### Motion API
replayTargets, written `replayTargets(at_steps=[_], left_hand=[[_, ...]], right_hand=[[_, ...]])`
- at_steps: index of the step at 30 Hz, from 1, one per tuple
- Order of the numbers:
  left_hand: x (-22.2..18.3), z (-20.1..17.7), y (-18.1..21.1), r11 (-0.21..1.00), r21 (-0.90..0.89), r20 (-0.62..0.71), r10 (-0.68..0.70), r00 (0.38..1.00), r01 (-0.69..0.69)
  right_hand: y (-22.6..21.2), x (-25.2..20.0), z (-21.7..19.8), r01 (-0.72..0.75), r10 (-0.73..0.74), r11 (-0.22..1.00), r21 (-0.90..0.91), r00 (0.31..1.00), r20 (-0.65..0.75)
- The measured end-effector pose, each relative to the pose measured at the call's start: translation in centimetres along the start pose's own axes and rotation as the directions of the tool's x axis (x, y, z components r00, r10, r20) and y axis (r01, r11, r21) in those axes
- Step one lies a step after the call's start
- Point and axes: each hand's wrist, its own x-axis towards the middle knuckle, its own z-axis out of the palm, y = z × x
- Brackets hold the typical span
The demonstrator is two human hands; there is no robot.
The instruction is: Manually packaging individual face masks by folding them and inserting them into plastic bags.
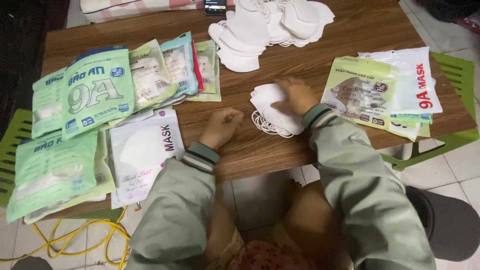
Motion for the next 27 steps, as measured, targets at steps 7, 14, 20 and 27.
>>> replayTargets(at_steps=[7,14,20,27], left_hand=[[-0.8,-0.5,0.7,0.994,0.1,-0.01,-0.032,0.999,0.033],[0.5,0.8,1.2,0.976,0.218,0.004,0.001,1.0,-0.002],[1.0,1.4,2.6,0.987,0.157,-0.042,-0.038,0.998,0.044],[-2.2,0.6,6.7,0.968,-0.208,0.062,-0.131,0.989,0.142]], right_hand=[[-0.1,1.6,1.2,-0.153,0.148,0.988,0.03,0.981,0.127],[-0.2,1.0,1.9,-0.174,0.178,0.983,-0.059,0.981,0.082],[2.6,0.6,4.6,-0.007,0.045,0.978,0.207,0.982,-0.181],[-2.0,-2.6,1.5,-0.087,0.183,0.407,0.909,0.983,0.012]])
